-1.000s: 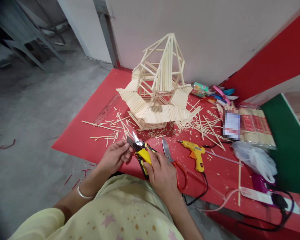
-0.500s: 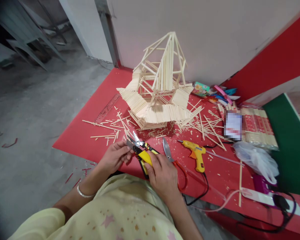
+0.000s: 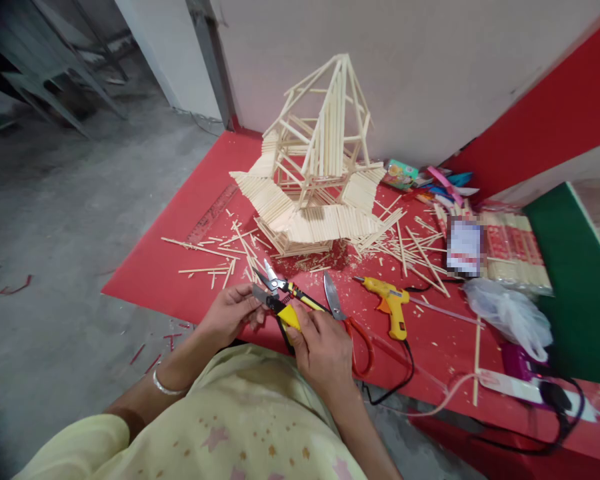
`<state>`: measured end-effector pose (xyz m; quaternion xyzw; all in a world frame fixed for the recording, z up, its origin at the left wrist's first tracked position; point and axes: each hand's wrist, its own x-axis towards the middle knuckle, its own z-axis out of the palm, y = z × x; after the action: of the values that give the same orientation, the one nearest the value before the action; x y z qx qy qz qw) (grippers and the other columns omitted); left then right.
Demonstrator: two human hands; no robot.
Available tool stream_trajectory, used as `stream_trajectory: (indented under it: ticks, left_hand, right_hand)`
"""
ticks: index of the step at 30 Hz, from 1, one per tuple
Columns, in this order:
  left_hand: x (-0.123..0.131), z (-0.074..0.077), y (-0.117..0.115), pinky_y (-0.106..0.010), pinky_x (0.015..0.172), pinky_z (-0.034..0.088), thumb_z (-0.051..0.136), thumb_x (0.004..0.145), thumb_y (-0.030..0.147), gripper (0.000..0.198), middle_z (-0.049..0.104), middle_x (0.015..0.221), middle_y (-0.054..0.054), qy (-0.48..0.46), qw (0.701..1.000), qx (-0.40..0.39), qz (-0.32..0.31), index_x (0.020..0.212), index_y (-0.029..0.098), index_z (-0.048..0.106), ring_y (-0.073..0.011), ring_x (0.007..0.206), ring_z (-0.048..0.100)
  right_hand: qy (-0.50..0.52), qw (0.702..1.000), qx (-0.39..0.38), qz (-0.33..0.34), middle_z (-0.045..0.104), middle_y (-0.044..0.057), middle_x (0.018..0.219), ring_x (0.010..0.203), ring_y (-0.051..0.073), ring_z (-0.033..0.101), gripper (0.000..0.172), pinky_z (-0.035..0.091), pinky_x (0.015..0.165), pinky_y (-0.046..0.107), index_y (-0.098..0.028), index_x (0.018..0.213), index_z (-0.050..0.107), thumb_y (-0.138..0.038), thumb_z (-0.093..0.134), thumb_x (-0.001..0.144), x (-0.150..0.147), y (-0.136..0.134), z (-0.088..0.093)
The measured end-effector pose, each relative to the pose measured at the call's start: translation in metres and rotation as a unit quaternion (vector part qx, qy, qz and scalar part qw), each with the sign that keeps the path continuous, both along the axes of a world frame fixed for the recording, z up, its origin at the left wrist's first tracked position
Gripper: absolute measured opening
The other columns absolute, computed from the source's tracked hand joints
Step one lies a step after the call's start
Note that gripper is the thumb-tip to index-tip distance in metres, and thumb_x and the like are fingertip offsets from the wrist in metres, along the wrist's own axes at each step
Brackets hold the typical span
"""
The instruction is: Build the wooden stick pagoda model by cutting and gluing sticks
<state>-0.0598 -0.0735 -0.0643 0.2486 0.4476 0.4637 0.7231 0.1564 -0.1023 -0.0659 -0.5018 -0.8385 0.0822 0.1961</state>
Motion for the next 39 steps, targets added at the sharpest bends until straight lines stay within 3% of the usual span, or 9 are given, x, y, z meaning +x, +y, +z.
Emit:
stream_trajectory:
  ticks: [11, 17, 21, 26, 30, 39]
  left_hand:
    - [0.002, -0.006, -0.004, -0.019, 0.040, 0.045, 0.078, 0.072, 0.045, 0.037, 0.065, 0.057, -0.002, 0.033, 0.999, 0.028, -0.010, 0.080, 0.013, 0.061, -0.0098, 0.041, 0.056]
    - [0.002, -0.004, -0.004, -0.020, 0.038, 0.045, 0.071, 0.077, 0.053, 0.042, 0.066, 0.064, -0.001, 0.069, 0.995, 0.055, -0.055, 0.086, 0.016, 0.056, -0.0112, 0.043, 0.059]
    - [0.000, -0.005, -0.006, -0.018, 0.040, 0.042, 0.067, 0.082, 0.051, 0.038, 0.064, 0.059, -0.001, 0.113, 0.987, 0.087, -0.078, 0.079, 0.014, 0.057, -0.0092, 0.042, 0.057]
    - [0.001, 0.001, -0.015, -0.019, 0.043, 0.042, 0.071, 0.080, 0.046, 0.035, 0.064, 0.058, -0.001, 0.114, 0.989, 0.092, -0.034, 0.074, 0.013, 0.062, -0.0086, 0.042, 0.056]
    - [0.004, 0.006, -0.019, -0.019, 0.041, 0.040, 0.071, 0.079, 0.045, 0.034, 0.062, 0.051, -0.001, 0.098, 0.992, 0.071, -0.030, 0.072, 0.013, 0.064, -0.0091, 0.039, 0.054]
    - [0.007, 0.016, -0.022, -0.020, 0.040, 0.041, 0.076, 0.074, 0.045, 0.035, 0.065, 0.058, -0.002, 0.099, 0.993, 0.059, -0.006, 0.078, 0.012, 0.066, -0.0101, 0.040, 0.057]
  right_hand:
    - [0.016, 1.000, 0.022, 0.000, 0.063, 0.007, 0.099, 0.086, 0.019, 0.055, 0.051, 0.041, 0.074, 0.030, -0.023, 0.144, 0.046, -0.032, 0.054, 0.094, 0.005, -0.005, -0.001]
    - [0.024, 0.999, 0.025, 0.015, 0.061, 0.007, 0.096, 0.086, 0.019, 0.053, 0.052, 0.042, 0.077, 0.031, -0.021, 0.143, 0.047, -0.029, 0.056, 0.092, 0.009, -0.003, 0.003]
    - [0.037, 0.999, 0.032, 0.015, 0.062, 0.008, 0.095, 0.085, 0.019, 0.053, 0.048, 0.043, 0.077, 0.032, -0.019, 0.139, 0.051, -0.026, 0.057, 0.092, 0.010, -0.005, 0.006]
    - [0.053, 0.998, 0.036, 0.022, 0.063, 0.008, 0.094, 0.084, 0.020, 0.053, 0.050, 0.043, 0.075, 0.033, -0.019, 0.139, 0.050, -0.024, 0.058, 0.091, 0.011, -0.011, 0.004]
    - [0.073, 0.996, 0.033, 0.026, 0.063, 0.008, 0.092, 0.083, 0.019, 0.053, 0.049, 0.043, 0.074, 0.032, -0.020, 0.138, 0.051, -0.022, 0.059, 0.090, 0.011, -0.014, 0.006]
    - [0.057, 0.996, 0.060, 0.015, 0.063, 0.007, 0.090, 0.081, 0.019, 0.054, 0.050, 0.043, 0.075, 0.033, -0.022, 0.138, 0.052, -0.025, 0.060, 0.089, 0.015, -0.016, 0.006]
